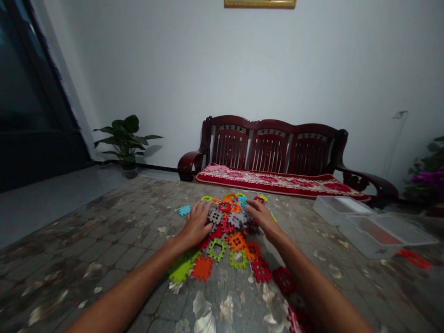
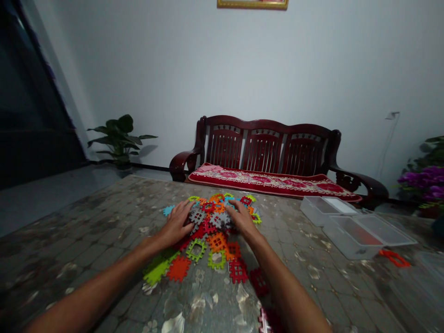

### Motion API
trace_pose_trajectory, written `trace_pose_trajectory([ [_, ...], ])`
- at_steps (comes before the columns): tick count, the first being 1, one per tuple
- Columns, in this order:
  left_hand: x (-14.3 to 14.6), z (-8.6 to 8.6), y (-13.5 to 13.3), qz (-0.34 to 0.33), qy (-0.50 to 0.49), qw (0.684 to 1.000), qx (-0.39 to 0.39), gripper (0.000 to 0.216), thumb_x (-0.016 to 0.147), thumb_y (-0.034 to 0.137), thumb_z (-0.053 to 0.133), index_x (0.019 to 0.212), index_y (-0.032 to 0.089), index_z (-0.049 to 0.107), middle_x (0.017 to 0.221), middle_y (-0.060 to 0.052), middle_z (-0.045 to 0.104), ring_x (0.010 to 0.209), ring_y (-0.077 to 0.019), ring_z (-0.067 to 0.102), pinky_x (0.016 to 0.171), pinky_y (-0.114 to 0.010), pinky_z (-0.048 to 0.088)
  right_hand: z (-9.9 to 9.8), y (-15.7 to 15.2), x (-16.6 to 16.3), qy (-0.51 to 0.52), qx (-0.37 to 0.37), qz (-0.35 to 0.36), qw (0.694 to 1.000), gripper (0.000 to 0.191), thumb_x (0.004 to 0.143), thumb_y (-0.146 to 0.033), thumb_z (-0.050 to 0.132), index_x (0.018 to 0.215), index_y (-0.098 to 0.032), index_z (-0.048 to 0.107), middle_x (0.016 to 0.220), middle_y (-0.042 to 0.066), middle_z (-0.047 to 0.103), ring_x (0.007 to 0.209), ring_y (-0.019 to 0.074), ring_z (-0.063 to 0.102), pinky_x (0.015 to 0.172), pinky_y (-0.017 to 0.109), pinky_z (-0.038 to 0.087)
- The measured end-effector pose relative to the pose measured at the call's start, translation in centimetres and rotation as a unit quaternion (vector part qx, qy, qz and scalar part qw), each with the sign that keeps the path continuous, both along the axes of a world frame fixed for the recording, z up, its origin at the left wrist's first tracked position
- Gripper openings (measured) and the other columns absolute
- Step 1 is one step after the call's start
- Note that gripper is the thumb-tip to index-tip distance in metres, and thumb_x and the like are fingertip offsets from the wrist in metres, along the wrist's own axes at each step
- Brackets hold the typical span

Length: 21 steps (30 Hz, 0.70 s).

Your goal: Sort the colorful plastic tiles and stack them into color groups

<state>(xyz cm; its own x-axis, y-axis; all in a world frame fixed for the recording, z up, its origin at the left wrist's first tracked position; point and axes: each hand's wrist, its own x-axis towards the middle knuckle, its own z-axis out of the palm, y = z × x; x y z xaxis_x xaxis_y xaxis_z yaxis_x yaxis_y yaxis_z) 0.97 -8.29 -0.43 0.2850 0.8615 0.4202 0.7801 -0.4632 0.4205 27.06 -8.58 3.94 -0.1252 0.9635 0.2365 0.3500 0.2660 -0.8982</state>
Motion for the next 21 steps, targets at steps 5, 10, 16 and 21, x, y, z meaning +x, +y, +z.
trace_pose_trajectory([
  [5, -4.4, -3.9, -4.9, 0.09, 0.05, 0.992, -0.076, 0.086, 0.085, 0.048, 0.062, 0.164, 0.028, 0.034, 0.166, -0.014, 0.039, 0.153, -0.0397, 0.031, 0.12, -0.061, 0.028, -3.2, -6.8, 7.8, -0.147, -0.027, 0.063, 0.987, 0.092, 0.076, -0.073, 0.07, 0.152, -0.024, 0.053, 0.164, 0.013, 0.04, 0.153, 0.0371, 0.032, 0.126, 0.057, 0.022],
  [10, -7.6, -8.4, -8.8, 0.087, 0.117, 0.985, -0.091, 0.103, 0.074, 0.058, 0.073, 0.164, 0.03, 0.033, 0.171, -0.017, 0.027, 0.155, -0.0441, 0.025, 0.12, -0.065, 0.023, -7.4, -14.1, 13.4, -0.316, -0.076, 0.108, 0.939, 0.12, 0.058, -0.073, 0.085, 0.16, -0.031, 0.038, 0.172, 0.013, 0.02, 0.157, 0.0443, 0.013, 0.125, 0.065, 0.012],
  [16, -4.3, -8.6, -9.1, 0.05, 0.104, 0.99, -0.081, 0.1, 0.078, 0.051, 0.075, 0.165, 0.031, 0.03, 0.171, -0.018, 0.024, 0.155, -0.0426, 0.026, 0.12, -0.063, 0.027, -9.0, -13.4, 11.7, -0.382, -0.009, 0.026, 0.924, 0.081, 0.088, -0.067, 0.063, 0.157, -0.03, 0.044, 0.167, 0.012, 0.035, 0.154, 0.0387, 0.028, 0.125, 0.063, 0.02],
  [21, 0.2, -6.0, -8.4, -0.004, 0.081, 0.994, -0.078, 0.078, 0.086, 0.036, 0.07, 0.159, 0.03, 0.044, 0.17, -0.015, 0.027, 0.153, -0.0389, 0.03, 0.119, -0.058, 0.034, -8.9, -8.2, 9.0, -0.337, 0.077, -0.059, 0.937, 0.049, 0.095, -0.048, 0.056, 0.135, -0.022, 0.068, 0.138, 0.016, 0.065, 0.128, 0.0323, 0.057, 0.114, 0.052, 0.042],
])
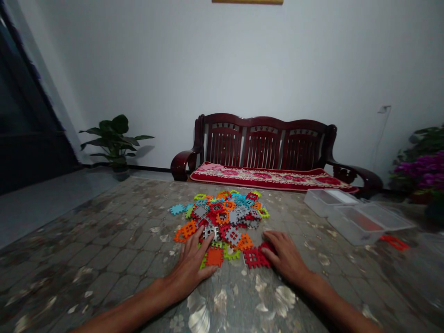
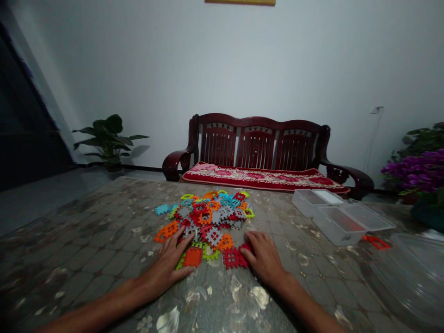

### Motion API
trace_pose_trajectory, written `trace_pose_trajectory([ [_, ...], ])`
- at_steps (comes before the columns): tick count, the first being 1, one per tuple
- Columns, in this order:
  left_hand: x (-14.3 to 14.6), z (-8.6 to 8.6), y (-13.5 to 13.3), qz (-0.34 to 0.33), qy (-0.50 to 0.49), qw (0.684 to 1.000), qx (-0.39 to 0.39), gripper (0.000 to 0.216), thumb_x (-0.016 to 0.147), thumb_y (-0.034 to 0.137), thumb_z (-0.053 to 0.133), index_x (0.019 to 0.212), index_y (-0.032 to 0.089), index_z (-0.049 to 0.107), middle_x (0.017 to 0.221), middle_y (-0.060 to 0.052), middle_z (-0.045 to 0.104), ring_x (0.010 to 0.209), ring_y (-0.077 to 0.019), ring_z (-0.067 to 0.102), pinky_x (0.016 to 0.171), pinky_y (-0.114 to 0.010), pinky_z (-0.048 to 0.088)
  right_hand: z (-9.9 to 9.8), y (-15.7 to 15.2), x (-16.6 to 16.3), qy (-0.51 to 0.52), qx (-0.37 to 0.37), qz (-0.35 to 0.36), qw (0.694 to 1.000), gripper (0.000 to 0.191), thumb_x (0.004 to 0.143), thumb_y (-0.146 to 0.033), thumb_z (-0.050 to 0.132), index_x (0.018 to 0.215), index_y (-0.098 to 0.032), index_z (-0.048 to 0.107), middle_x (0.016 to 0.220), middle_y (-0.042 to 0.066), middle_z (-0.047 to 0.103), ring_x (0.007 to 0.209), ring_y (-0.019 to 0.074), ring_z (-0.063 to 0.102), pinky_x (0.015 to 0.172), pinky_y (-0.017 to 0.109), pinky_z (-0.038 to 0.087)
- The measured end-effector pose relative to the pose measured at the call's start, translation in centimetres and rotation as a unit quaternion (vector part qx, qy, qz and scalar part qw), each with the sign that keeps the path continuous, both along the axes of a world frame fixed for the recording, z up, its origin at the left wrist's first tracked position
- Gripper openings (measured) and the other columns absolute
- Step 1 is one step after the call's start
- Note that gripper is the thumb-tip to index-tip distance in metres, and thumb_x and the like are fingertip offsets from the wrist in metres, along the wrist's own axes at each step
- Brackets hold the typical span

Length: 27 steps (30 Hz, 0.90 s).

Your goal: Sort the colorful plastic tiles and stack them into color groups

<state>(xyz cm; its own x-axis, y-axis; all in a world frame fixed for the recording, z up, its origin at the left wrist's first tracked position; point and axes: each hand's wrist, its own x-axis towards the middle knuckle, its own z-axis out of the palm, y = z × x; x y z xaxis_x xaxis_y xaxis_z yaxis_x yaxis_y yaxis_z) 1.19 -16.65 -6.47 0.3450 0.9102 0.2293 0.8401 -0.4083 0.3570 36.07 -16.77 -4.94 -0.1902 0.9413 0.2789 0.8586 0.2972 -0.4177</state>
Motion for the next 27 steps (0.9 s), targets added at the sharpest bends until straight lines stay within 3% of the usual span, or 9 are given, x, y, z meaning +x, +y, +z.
trace_pose_trajectory([
  [5, 1.6, 1.6, 0.4, -0.047, 0.029, 0.998, 0.039, 0.055, 0.088, 0.033, 0.07, 0.143, 0.031, 0.062, 0.161, -0.014, 0.046, 0.141, -0.0369, 0.047, 0.113, -0.06, 0.041, -0.2, 2.8, 1.0, 0.099, -0.012, -0.033, 0.994, 0.051, 0.095, -0.051, 0.05, 0.133, -0.023, 0.068, 0.142, 0.013, 0.063, 0.135, 0.0306, 0.054, 0.118, 0.051, 0.037],
  [9, 1.8, 2.0, 0.7, -0.083, 0.058, 0.992, 0.077, 0.042, 0.091, 0.037, 0.069, 0.132, 0.031, 0.069, 0.147, -0.011, 0.061, 0.13, -0.0343, 0.058, 0.106, -0.056, 0.047, 0.1, 2.6, 2.8, 0.076, -0.105, -0.045, 0.991, 0.088, 0.077, -0.065, 0.072, 0.151, -0.022, 0.054, 0.163, 0.015, 0.04, 0.153, 0.0398, 0.031, 0.124, 0.058, 0.023],
  [12, 2.2, 2.4, 0.9, -0.096, 0.063, 0.988, 0.107, 0.032, 0.095, 0.038, 0.064, 0.125, 0.031, 0.071, 0.14, -0.008, 0.067, 0.121, -0.0306, 0.063, 0.1, -0.05, 0.051, 0.5, 1.9, 3.2, 0.033, -0.148, -0.008, 0.988, 0.104, 0.068, -0.07, 0.078, 0.154, -0.02, 0.05, 0.166, 0.018, 0.035, 0.154, 0.0431, 0.025, 0.125, 0.06, 0.017],
  [14, 2.6, 2.9, 1.1, -0.098, 0.066, 0.986, 0.117, 0.026, 0.098, 0.036, 0.059, 0.118, 0.028, 0.073, 0.133, -0.007, 0.071, 0.116, -0.0275, 0.066, 0.097, -0.045, 0.052, 0.7, 1.6, 2.7, 0.008, -0.137, 0.0, 0.991, 0.097, 0.071, -0.069, 0.077, 0.151, -0.02, 0.054, 0.163, 0.018, 0.04, 0.151, 0.0424, 0.031, 0.124, 0.059, 0.018],
  [19, 3.6, 4.4, 2.0, -0.071, 0.071, 0.989, 0.108, 0.028, 0.104, 0.033, 0.047, 0.099, 0.023, 0.072, 0.103, -0.007, 0.078, 0.097, -0.0228, 0.07, 0.086, -0.035, 0.053, 1.3, 1.6, 1.5, -0.002, -0.064, -0.004, 0.998, 0.064, 0.076, -0.055, 0.077, 0.13, -0.022, 0.07, 0.136, 0.015, 0.061, 0.128, 0.0344, 0.053, 0.112, 0.047, 0.038],
  [23, 4.1, 5.6, 2.9, -0.022, 0.075, 0.994, 0.078, 0.029, 0.104, 0.032, 0.044, 0.094, 0.023, 0.07, 0.097, -0.007, 0.078, 0.091, -0.0214, 0.071, 0.078, -0.03, 0.05, 1.7, 1.7, 1.2, -0.008, -0.038, -0.037, 0.999, 0.051, 0.071, -0.049, 0.08, 0.113, -0.02, 0.074, 0.114, 0.01, 0.065, 0.11, 0.0304, 0.056, 0.099, 0.042, 0.044],
  [27, 4.1, 6.5, 3.7, 0.038, 0.078, 0.995, 0.048, 0.031, 0.105, 0.032, 0.041, 0.095, 0.024, 0.069, 0.096, -0.006, 0.079, 0.087, -0.0201, 0.072, 0.071, -0.026, 0.045, 1.9, 1.6, 1.1, -0.006, -0.024, -0.056, 0.998, 0.045, 0.071, -0.045, 0.079, 0.108, -0.021, 0.073, 0.106, 0.008, 0.065, 0.104, 0.0291, 0.056, 0.094, 0.041, 0.044],
])
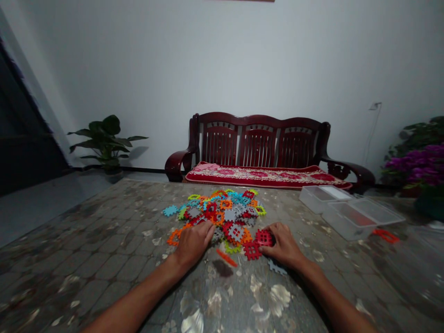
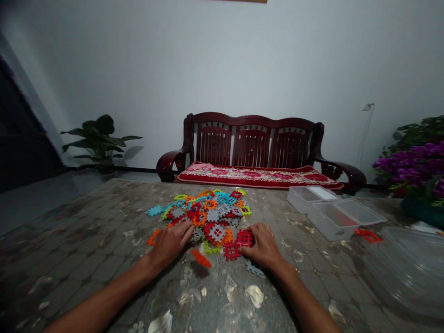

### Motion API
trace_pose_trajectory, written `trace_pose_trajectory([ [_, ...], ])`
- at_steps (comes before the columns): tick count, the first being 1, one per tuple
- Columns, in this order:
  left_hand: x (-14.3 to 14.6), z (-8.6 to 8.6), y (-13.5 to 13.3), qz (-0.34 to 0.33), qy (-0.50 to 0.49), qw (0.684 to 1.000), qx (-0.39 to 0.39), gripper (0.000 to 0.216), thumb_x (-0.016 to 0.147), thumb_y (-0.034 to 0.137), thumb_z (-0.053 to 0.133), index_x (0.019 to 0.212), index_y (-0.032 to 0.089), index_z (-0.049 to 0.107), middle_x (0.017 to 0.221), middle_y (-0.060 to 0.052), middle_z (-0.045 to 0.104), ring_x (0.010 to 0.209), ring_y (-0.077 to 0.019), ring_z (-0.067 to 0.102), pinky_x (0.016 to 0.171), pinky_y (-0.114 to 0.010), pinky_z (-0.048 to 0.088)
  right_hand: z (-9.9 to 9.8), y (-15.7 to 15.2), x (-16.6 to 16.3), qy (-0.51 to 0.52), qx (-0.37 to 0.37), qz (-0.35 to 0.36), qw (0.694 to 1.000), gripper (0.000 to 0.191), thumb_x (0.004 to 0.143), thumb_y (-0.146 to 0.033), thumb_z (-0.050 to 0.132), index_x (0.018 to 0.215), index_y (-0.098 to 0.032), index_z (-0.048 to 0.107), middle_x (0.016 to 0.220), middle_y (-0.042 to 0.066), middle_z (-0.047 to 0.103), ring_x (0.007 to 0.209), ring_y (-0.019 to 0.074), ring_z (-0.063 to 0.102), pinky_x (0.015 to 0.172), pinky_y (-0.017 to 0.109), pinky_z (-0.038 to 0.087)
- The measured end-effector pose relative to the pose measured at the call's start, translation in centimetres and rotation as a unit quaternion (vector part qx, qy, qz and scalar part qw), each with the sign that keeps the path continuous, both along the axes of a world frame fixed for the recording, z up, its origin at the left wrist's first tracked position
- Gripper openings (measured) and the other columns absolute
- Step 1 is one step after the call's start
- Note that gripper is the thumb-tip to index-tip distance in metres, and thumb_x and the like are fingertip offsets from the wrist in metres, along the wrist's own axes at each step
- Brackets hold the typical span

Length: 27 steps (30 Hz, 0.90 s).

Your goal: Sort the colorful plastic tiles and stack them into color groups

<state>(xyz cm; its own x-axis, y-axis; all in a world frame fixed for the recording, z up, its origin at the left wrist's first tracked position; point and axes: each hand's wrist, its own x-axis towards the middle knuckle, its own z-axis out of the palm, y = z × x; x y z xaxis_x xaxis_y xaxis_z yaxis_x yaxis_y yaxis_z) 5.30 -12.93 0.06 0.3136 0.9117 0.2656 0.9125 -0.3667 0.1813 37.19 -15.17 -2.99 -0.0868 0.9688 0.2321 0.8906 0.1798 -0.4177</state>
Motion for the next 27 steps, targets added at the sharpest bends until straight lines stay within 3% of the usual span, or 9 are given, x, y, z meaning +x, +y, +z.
trace_pose_trajectory([
  [4, -0.2, 0.6, 0.9, 0.044, -0.003, 0.999, -0.013, 0.033, 0.105, 0.034, 0.04, 0.1, 0.024, 0.071, 0.095, -0.007, 0.079, 0.085, -0.021, 0.073, 0.068, -0.026, 0.042, -0.2, 0.0, -0.1, 0.019, 0.002, 0.014, 1.0, 0.046, 0.072, -0.042, 0.076, 0.112, -0.021, 0.073, 0.106, 0.008, 0.067, 0.105, 0.0293, 0.058, 0.097, 0.041, 0.045],
  [8, -0.2, 0.6, 2.4, 0.106, -0.027, 0.994, -0.016, 0.038, 0.106, 0.038, 0.038, 0.106, 0.024, 0.073, 0.096, -0.008, 0.079, 0.084, -0.0226, 0.073, 0.068, -0.028, 0.041, -0.6, 0.4, 0.1, 0.058, 0.01, -0.023, 0.998, 0.051, 0.074, -0.039, 0.07, 0.121, -0.021, 0.069, 0.117, 0.009, 0.07, 0.112, 0.0305, 0.059, 0.1, 0.043, 0.046],
  [12, -0.4, 0.2, 4.1, 0.126, -0.053, 0.99, -0.024, 0.04, 0.106, 0.042, 0.038, 0.103, 0.024, 0.074, 0.098, -0.009, 0.079, 0.087, -0.0225, 0.072, 0.07, -0.028, 0.041, -0.6, 0.8, 0.3, 0.087, 0.006, -0.044, 0.995, 0.054, 0.069, -0.034, 0.066, 0.122, -0.02, 0.067, 0.12, 0.01, 0.071, 0.113, 0.0311, 0.062, 0.104, 0.045, 0.046],
  [16, -0.8, -0.1, 5.3, 0.148, -0.088, 0.985, -0.029, 0.039, 0.105, 0.041, 0.039, 0.099, 0.022, 0.073, 0.1, -0.01, 0.079, 0.089, -0.0221, 0.071, 0.07, -0.027, 0.041, 0.0, 1.1, -0.2, 0.183, 0.007, -0.067, 0.981, 0.057, 0.065, -0.032, 0.063, 0.12, -0.022, 0.066, 0.112, 0.008, 0.074, 0.103, 0.0302, 0.068, 0.096, 0.044, 0.052],
  [21, -0.4, -0.7, 5.7, 0.172, -0.261, 0.949, -0.036, 0.038, 0.105, 0.038, 0.035, 0.103, 0.022, 0.069, 0.089, -0.006, 0.077, 0.084, -0.0225, 0.07, 0.074, -0.031, 0.047, 1.4, 1.9, -3.4, 0.355, -0.019, -0.052, 0.933, 0.062, 0.06, -0.034, 0.069, 0.12, -0.021, 0.062, 0.099, 0.007, 0.075, 0.09, 0.0277, 0.07, 0.087, 0.042, 0.056],
  [25, 1.0, -2.3, 5.0, 0.155, -0.429, 0.89, 0.018, 0.04, 0.104, 0.035, 0.03, 0.124, 0.021, 0.062, 0.117, -0.01, 0.074, 0.106, -0.0226, 0.069, 0.091, -0.037, 0.053, 2.5, 2.9, -7.7, 0.419, -0.047, -0.005, 0.907, 0.066, 0.059, -0.037, 0.077, 0.121, -0.022, 0.062, 0.103, 0.007, 0.074, 0.094, 0.0279, 0.07, 0.09, 0.043, 0.056],
  [27, 1.3, -3.0, 4.0, 0.11, -0.451, 0.884, 0.051, 0.04, 0.103, 0.034, 0.032, 0.129, 0.02, 0.06, 0.13, -0.011, 0.068, 0.123, -0.0225, 0.063, 0.105, -0.04, 0.049, 2.7, 3.3, -9.1, 0.431, -0.051, 0.011, 0.901, 0.067, 0.06, -0.04, 0.079, 0.121, -0.022, 0.062, 0.112, 0.008, 0.073, 0.102, 0.0287, 0.069, 0.096, 0.045, 0.055],
])
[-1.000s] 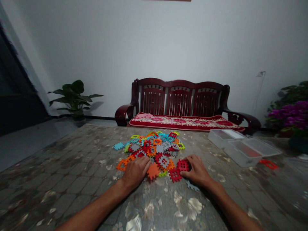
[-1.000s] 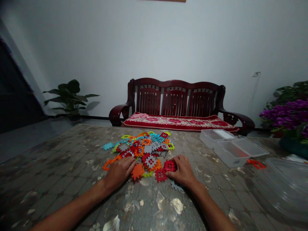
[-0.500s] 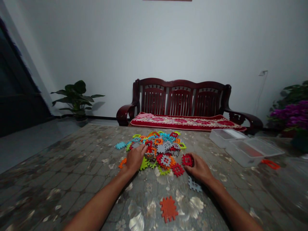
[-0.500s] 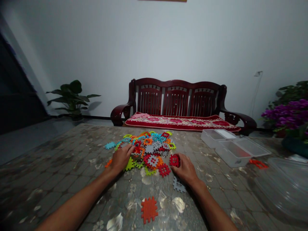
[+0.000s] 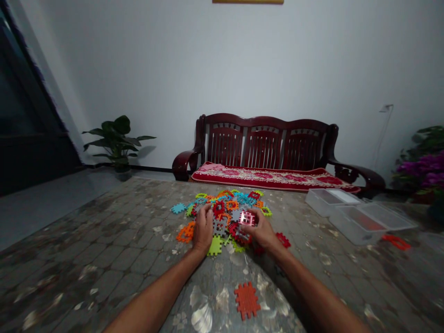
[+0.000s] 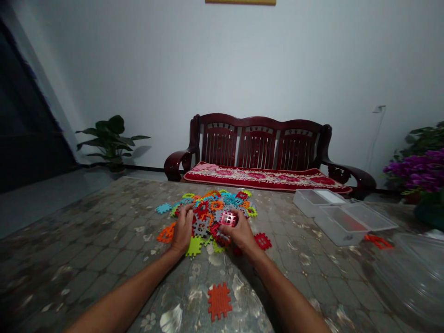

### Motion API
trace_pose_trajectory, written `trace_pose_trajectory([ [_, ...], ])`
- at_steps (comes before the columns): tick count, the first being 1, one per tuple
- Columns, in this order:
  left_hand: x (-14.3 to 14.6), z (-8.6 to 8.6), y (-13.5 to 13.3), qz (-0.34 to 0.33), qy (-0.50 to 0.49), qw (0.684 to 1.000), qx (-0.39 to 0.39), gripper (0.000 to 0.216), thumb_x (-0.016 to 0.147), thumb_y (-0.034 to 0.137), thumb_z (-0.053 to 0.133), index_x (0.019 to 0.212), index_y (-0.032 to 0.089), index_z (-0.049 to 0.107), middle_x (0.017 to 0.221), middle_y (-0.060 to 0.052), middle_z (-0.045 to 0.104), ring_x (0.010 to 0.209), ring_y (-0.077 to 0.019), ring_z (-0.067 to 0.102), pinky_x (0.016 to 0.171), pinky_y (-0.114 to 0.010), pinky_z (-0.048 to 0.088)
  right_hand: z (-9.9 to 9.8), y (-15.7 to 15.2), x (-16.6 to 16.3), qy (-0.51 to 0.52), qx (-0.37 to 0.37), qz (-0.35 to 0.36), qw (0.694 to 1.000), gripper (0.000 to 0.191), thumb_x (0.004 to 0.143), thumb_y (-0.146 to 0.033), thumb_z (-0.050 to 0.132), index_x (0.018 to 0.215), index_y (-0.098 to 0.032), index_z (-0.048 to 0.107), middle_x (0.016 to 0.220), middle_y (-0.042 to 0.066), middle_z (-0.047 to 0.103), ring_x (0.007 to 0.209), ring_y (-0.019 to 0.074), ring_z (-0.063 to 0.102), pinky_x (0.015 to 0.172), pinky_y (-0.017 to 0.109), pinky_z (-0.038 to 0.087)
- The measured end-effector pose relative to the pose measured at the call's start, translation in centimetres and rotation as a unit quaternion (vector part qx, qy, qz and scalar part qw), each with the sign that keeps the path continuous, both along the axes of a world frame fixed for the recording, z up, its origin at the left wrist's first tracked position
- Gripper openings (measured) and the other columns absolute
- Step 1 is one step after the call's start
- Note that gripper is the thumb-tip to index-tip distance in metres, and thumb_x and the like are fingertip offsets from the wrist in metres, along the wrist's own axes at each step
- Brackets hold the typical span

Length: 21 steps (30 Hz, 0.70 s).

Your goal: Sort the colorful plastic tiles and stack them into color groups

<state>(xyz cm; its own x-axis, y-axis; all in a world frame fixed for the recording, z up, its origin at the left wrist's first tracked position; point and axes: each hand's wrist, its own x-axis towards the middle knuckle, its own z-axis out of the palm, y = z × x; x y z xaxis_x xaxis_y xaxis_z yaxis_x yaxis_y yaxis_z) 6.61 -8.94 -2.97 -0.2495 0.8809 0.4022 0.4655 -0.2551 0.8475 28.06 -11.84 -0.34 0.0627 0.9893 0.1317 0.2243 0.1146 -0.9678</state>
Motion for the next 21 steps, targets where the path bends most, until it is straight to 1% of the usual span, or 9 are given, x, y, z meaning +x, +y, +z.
trace_pose_trajectory([
  [2, -0.2, -0.6, -1.6, -0.044, 0.04, 0.998, 0.023, 0.042, 0.101, 0.038, 0.038, 0.134, 0.021, 0.058, 0.135, -0.012, 0.065, 0.13, -0.0238, 0.058, 0.113, -0.044, 0.044, -0.2, 0.1, -0.3, 0.007, -0.001, 0.016, 1.0, 0.067, 0.063, -0.045, 0.08, 0.124, -0.022, 0.062, 0.123, 0.011, 0.07, 0.111, 0.0298, 0.067, 0.101, 0.046, 0.052],
  [4, -0.8, -1.2, -3.7, -0.094, 0.118, 0.988, 0.026, 0.051, 0.097, 0.044, 0.049, 0.143, 0.023, 0.055, 0.143, -0.013, 0.059, 0.138, -0.0269, 0.051, 0.118, -0.049, 0.038, -0.7, -0.1, 0.6, -0.025, -0.008, 0.032, 0.999, 0.071, 0.066, -0.048, 0.08, 0.129, -0.021, 0.061, 0.132, 0.013, 0.066, 0.12, 0.0314, 0.063, 0.107, 0.049, 0.048],
  [6, -1.5, -1.8, -5.8, -0.137, 0.203, 0.969, 0.003, 0.073, 0.088, 0.051, 0.063, 0.154, 0.027, 0.045, 0.159, -0.014, 0.045, 0.148, -0.0332, 0.038, 0.121, -0.057, 0.03, -1.2, -0.7, 2.1, -0.105, -0.014, 0.057, 0.993, 0.081, 0.062, -0.047, 0.085, 0.135, -0.023, 0.061, 0.14, 0.013, 0.062, 0.131, 0.034, 0.056, 0.114, 0.052, 0.041],
  [8, -2.0, -2.4, -7.5, -0.172, 0.278, 0.944, -0.033, 0.102, 0.073, 0.058, 0.078, 0.161, 0.029, 0.036, 0.168, -0.017, 0.032, 0.154, -0.0412, 0.027, 0.122, -0.066, 0.02, -1.6, -1.3, 3.4, -0.202, -0.025, 0.084, 0.976, 0.095, 0.053, -0.043, 0.092, 0.14, -0.026, 0.06, 0.144, 0.012, 0.059, 0.137, 0.0373, 0.049, 0.117, 0.055, 0.035],
  [10, -1.9, -2.9, -8.4, -0.203, 0.331, 0.919, -0.07, 0.124, 0.06, 0.064, 0.085, 0.165, 0.029, 0.029, 0.172, -0.02, 0.02, 0.156, -0.0473, 0.017, 0.12, -0.072, 0.013, -1.8, -1.9, 3.8, -0.278, -0.038, 0.109, 0.954, 0.107, 0.046, -0.04, 0.095, 0.146, -0.029, 0.057, 0.147, 0.011, 0.058, 0.139, 0.0395, 0.046, 0.118, 0.056, 0.032],
  [12, -1.4, -3.0, -8.6, -0.221, 0.36, 0.901, -0.098, 0.136, 0.052, 0.07, 0.086, 0.166, 0.029, 0.025, 0.173, -0.022, 0.014, 0.157, -0.0504, 0.011, 0.119, -0.076, 0.009, -2.0, -2.2, 3.4, -0.331, -0.042, 0.12, 0.935, 0.115, 0.044, -0.038, 0.096, 0.15, -0.028, 0.053, 0.151, 0.012, 0.054, 0.141, 0.0402, 0.043, 0.119, 0.055, 0.031],
  [14, -0.6, -2.7, -8.4, -0.227, 0.371, 0.893, -0.114, 0.138, 0.051, 0.072, 0.086, 0.167, 0.031, 0.023, 0.174, -0.022, 0.012, 0.157, -0.0513, 0.009, 0.117, -0.078, 0.009, -2.0, -2.2, 2.6, -0.366, -0.037, 0.126, 0.921, 0.117, 0.047, -0.037, 0.095, 0.153, -0.024, 0.049, 0.153, 0.015, 0.051, 0.142, 0.0401, 0.041, 0.12, 0.052, 0.03],
  [17, 0.5, -1.8, -8.0, -0.226, 0.372, 0.89, -0.134, 0.127, 0.059, 0.067, 0.084, 0.166, 0.033, 0.025, 0.174, -0.021, 0.012, 0.157, -0.0498, 0.011, 0.117, -0.077, 0.012, -2.1, -2.1, 1.5, -0.386, -0.03, 0.119, 0.914, 0.111, 0.053, -0.036, 0.092, 0.154, -0.021, 0.048, 0.147, 0.017, 0.054, 0.138, 0.0399, 0.044, 0.117, 0.051, 0.033],
  [21, 1.4, -0.2, -8.3, -0.219, 0.365, 0.888, -0.173, 0.111, 0.069, 0.056, 0.083, 0.164, 0.03, 0.031, 0.174, -0.021, 0.011, 0.157, -0.0464, 0.014, 0.119, -0.072, 0.017, -2.7, -1.9, 1.0, -0.342, 0.01, 0.109, 0.933, 0.104, 0.053, -0.025, 0.089, 0.15, -0.022, 0.051, 0.135, 0.013, 0.056, 0.128, 0.0354, 0.05, 0.111, 0.047, 0.041],
])
